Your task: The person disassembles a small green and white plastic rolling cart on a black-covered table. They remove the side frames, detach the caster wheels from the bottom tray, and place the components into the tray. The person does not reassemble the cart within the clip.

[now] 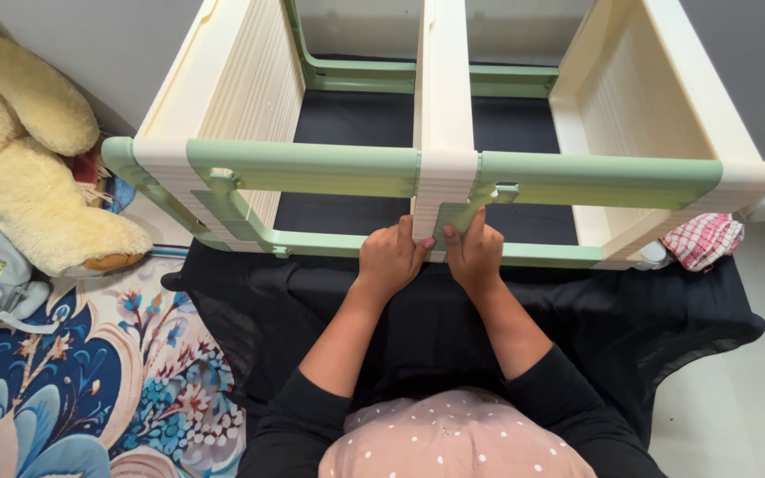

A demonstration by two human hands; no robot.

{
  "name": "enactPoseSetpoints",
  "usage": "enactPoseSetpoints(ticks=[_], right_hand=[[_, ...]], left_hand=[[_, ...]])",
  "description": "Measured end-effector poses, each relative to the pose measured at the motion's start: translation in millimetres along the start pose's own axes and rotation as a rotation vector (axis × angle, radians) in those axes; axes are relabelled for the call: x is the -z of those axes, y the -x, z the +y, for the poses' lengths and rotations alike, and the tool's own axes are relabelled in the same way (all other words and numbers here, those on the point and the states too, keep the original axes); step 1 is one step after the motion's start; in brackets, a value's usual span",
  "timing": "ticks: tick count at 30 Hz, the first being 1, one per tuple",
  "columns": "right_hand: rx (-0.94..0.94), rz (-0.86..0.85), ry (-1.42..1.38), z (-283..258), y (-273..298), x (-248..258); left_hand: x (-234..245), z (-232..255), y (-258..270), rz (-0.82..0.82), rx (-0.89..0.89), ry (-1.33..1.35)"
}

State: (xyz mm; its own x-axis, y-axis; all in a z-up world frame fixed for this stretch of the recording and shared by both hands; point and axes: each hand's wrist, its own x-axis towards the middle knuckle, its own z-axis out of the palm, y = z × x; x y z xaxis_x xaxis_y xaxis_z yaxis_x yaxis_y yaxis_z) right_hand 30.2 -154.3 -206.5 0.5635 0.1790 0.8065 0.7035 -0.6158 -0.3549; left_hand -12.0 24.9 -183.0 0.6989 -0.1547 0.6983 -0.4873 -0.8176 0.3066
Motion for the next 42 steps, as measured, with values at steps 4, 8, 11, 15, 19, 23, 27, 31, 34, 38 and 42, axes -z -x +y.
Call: enactPoseSetpoints(ticks=[4, 8, 11, 15, 19, 23, 27, 31, 34, 38, 42], right_hand=[[0.013, -0.019, -0.159, -0.6, -3.5, -2.6], [0.011, 0.030, -0.170, -3.4, -4.6, -0.6], [-0.001, 0.025, -0.175, -4.9, -4.5, 0.9], [0.007, 0.029, -0.195, -4.1, -3.6, 2.6], [0.004, 0.020, -0.224, -2.6, -3.0, 2.2], [-0.014, 0.010, -0.243, -2.9, -2.8, 3.9], [-0.009, 0.014, -0.275, -4.7, -5.6, 5.8], [-0.037, 0.003, -0.286, -5.1, -5.0, 6.2], [-0.051, 0.002, -0.319, -3.4, -1.8, 6.0], [-0.090, -0.005, -0.366, -3.6, -2.3, 2.7], [-0.095, -0.003, -0.383, -8.4, -5.9, 9.0]], left_hand=[[2.2, 1.5, 1.4, 0.025, -0.005, -0.008], [2.2, 2.7, 1.9, 0.024, -0.014, -0.015], [1.3, 2.4, 3.5, 0.015, -0.011, -0.020], [-0.3, 1.9, 4.7, 0.006, -0.001, -0.044], [-0.6, 0.8, 4.5, -0.004, -0.001, -0.039], [-0.4, 1.2, 4.8, 0.019, -0.012, -0.045], [0.4, 1.3, 3.5, 0.024, -0.022, -0.038], [1.3, 2.1, 3.2, 0.025, -0.014, -0.038], [1.8, 3.0, 3.8, 0.037, -0.016, -0.038], [3.2, 1.9, 2.3, 0.041, -0.015, -0.041], [2.3, 3.1, 3.9, 0.028, -0.003, -0.057]])
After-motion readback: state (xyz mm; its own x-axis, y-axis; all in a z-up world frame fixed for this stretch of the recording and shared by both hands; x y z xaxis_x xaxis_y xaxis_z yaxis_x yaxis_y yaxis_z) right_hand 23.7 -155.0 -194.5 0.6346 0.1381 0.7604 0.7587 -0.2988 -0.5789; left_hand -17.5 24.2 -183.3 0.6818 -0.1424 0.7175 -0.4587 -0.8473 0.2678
